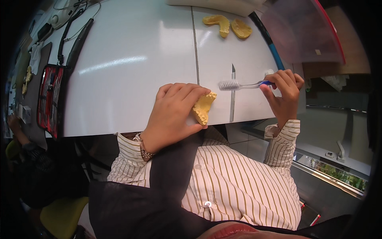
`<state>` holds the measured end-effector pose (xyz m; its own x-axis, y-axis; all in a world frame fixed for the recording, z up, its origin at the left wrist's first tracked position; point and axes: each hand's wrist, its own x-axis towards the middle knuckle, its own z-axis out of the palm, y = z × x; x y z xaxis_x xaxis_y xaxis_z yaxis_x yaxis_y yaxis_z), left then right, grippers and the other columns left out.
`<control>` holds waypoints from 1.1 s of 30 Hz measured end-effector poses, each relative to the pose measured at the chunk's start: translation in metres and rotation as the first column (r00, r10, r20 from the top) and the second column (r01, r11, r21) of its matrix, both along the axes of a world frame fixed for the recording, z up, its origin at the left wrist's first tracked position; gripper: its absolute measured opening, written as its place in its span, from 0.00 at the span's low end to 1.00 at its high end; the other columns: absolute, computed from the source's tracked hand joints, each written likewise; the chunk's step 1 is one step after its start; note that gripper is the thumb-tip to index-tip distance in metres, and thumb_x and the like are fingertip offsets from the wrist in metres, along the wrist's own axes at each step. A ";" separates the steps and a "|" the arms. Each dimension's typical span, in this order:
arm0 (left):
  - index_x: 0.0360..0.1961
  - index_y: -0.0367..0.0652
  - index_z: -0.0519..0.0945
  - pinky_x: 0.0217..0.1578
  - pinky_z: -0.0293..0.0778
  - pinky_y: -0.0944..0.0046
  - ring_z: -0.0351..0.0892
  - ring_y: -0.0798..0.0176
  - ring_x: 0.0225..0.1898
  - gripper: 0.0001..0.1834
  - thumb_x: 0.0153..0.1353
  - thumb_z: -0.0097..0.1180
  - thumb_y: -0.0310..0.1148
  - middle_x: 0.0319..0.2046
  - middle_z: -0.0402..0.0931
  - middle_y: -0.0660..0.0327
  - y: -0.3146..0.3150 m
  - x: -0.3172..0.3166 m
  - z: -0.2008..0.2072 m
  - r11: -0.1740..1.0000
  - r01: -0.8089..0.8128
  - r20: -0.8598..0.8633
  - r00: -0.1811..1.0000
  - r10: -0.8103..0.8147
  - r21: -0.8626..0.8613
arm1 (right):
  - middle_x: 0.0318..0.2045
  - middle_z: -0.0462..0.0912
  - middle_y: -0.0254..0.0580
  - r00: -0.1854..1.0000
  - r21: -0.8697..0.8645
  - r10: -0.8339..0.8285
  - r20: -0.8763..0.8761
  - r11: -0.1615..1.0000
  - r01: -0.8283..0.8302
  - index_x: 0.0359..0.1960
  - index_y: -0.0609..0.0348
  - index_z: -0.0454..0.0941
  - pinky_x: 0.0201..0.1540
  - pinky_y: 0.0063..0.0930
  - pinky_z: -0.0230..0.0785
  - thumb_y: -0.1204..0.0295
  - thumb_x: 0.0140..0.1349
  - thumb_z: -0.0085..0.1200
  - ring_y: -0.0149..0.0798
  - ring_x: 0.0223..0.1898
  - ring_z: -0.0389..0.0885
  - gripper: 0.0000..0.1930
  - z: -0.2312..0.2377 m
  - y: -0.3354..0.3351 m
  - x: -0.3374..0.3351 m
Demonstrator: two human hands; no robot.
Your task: The person carves a yellow dental mold using a metal sculpting tool, carefully shaping the surface and edges. They periodically switch to a toothbrush to clean debris from the mold before resuming carving with the tool.
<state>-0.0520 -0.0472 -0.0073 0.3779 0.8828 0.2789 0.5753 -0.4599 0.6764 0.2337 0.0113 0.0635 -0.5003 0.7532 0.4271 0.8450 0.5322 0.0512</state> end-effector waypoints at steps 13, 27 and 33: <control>0.57 0.50 0.76 0.61 0.60 0.50 0.74 0.55 0.56 0.39 0.39 0.76 0.42 0.51 0.77 0.63 -0.001 0.003 0.004 0.999 0.012 -0.006 1.000 -0.013 -0.039 | 0.20 0.73 0.24 0.992 0.096 -0.076 0.097 0.993 0.066 0.21 0.50 0.76 0.49 0.34 0.52 0.40 0.45 0.66 0.30 0.29 0.72 0.26 -0.009 -0.001 -0.005; 0.56 0.49 0.76 0.60 0.61 0.50 0.73 0.54 0.56 0.39 0.40 0.76 0.42 0.51 0.77 0.62 0.001 0.007 0.007 1.000 0.008 -0.026 1.000 -0.009 -0.024 | 0.20 0.75 0.24 0.996 0.059 -0.064 0.064 0.996 0.060 0.20 0.49 0.76 0.49 0.33 0.52 0.41 0.47 0.66 0.30 0.28 0.73 0.25 -0.019 -0.006 -0.005; 0.56 0.48 0.76 0.60 0.61 0.50 0.73 0.54 0.56 0.39 0.40 0.77 0.43 0.51 0.77 0.62 0.001 0.009 0.008 1.000 0.008 -0.025 1.000 -0.008 -0.009 | 0.20 0.75 0.22 1.000 -0.038 0.026 0.018 0.999 -0.025 0.21 0.48 0.76 0.49 0.35 0.51 0.41 0.46 0.67 0.29 0.29 0.73 0.24 -0.021 -0.005 -0.008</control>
<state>-0.0433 -0.0466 0.0002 0.3916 0.8821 0.2616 0.5883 -0.4587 0.6659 0.2260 0.0063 0.0422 -0.5270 0.7557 0.3890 0.8304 0.5553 0.0462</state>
